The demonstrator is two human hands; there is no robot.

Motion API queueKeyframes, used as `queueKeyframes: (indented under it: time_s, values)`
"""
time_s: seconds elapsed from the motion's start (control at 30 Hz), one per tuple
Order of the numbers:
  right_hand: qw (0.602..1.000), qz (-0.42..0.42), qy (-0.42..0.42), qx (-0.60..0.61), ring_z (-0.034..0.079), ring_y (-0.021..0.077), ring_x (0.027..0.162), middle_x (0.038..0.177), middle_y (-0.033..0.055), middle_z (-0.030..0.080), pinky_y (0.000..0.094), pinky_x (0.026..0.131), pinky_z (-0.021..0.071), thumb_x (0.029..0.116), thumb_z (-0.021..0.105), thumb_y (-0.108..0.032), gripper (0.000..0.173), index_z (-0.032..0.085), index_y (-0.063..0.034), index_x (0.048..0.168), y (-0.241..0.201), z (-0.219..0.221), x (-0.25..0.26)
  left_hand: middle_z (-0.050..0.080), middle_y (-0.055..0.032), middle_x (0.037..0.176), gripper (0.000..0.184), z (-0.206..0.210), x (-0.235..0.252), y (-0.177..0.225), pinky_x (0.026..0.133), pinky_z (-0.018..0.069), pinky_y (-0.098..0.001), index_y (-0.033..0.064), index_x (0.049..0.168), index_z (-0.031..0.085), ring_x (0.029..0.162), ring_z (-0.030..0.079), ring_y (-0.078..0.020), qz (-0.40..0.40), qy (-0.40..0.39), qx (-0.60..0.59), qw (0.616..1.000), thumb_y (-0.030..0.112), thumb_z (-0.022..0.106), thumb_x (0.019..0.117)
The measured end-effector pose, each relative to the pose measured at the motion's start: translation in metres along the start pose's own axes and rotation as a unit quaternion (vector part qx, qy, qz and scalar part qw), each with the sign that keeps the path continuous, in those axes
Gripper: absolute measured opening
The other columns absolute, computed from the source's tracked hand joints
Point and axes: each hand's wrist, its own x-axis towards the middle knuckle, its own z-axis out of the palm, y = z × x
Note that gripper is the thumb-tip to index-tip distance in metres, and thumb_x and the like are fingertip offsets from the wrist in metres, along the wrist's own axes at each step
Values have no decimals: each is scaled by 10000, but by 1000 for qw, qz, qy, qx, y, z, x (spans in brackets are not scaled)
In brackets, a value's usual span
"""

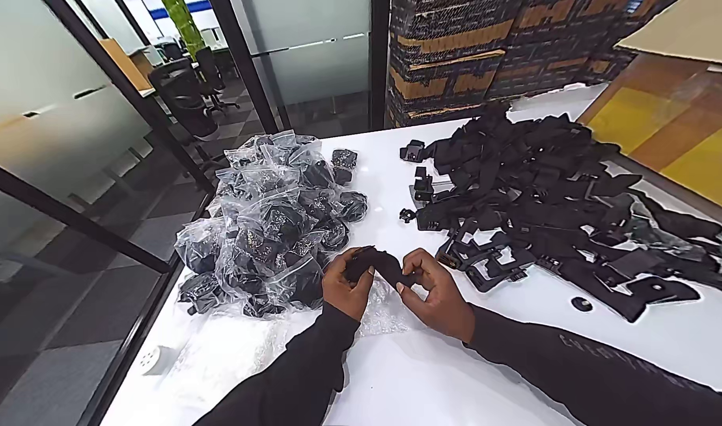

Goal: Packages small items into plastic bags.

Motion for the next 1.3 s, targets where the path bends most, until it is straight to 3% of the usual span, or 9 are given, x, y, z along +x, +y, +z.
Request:
queueKeyframes:
  time_s: [0.2,0.47,0.57,0.67,0.9,1.03,1.13,1.3]
  values:
    - [998,18,-35,50,662,127,927,1034,41,586,311,768,630,834,699,-25,232,551,-70,1007,-3,4,-2,702,-202,1149,446,1,-2,-1,826,652,-361,-105,1231,642,964,737,-211,-4,-37,0,999,-23,766,810]
    - [985,6,-2,173,663,126,969,1070,2,606,330,811,628,888,724,-14,260,560,-121,1059,-2,4,2,654,-226,1247,548,3,-5,-1,880,645,-378,-118,1296,590,1061,718,-236,0,-100,-24,995,-62,781,786]
    - [986,-13,11,165,660,122,979,1074,-7,596,328,815,634,882,778,-67,273,570,-143,1042,-2,5,1,626,-246,1285,627,5,-8,-3,904,637,-392,-133,1332,554,1101,701,-255,9,-130,-33,991,-95,774,746]
    - [990,-20,7,138,656,110,978,1065,-16,594,323,823,633,860,825,-117,300,578,-150,1027,-1,5,0,569,-273,1334,706,6,-12,-4,926,629,-403,-150,1371,508,1152,670,-283,25,-163,-40,985,-34,799,739]
    - [990,-20,-5,139,660,117,987,1083,-7,599,328,831,634,867,830,-163,300,591,-138,1048,1,4,0,511,-297,1386,742,7,-13,-2,927,622,-395,-165,1396,465,1181,648,-289,44,-180,-32,982,10,793,755]
    - [992,-44,-23,117,666,112,1025,1126,1,598,325,843,641,911,786,-154,250,595,-131,1071,-1,6,-3,481,-299,1414,810,6,-13,-2,930,616,-392,-159,1425,433,1191,636,-284,43,-184,-40,981,80,822,756]
    - [993,-56,-31,102,663,123,1068,1173,31,614,323,869,630,965,678,-68,178,602,-86,1124,-1,6,-4,517,-292,1382,725,7,-12,-3,941,608,-371,-165,1401,463,1178,644,-266,56,-168,-17,984,103,791,812]
    - [993,-87,-51,61,676,164,1121,1254,92,655,360,944,606,992,542,-41,242,604,-27,1225,-2,3,-6,582,-266,1321,638,6,-10,-6,967,588,-343,-151,1363,521,1160,653,-236,70,-139,37,987,122,761,838]
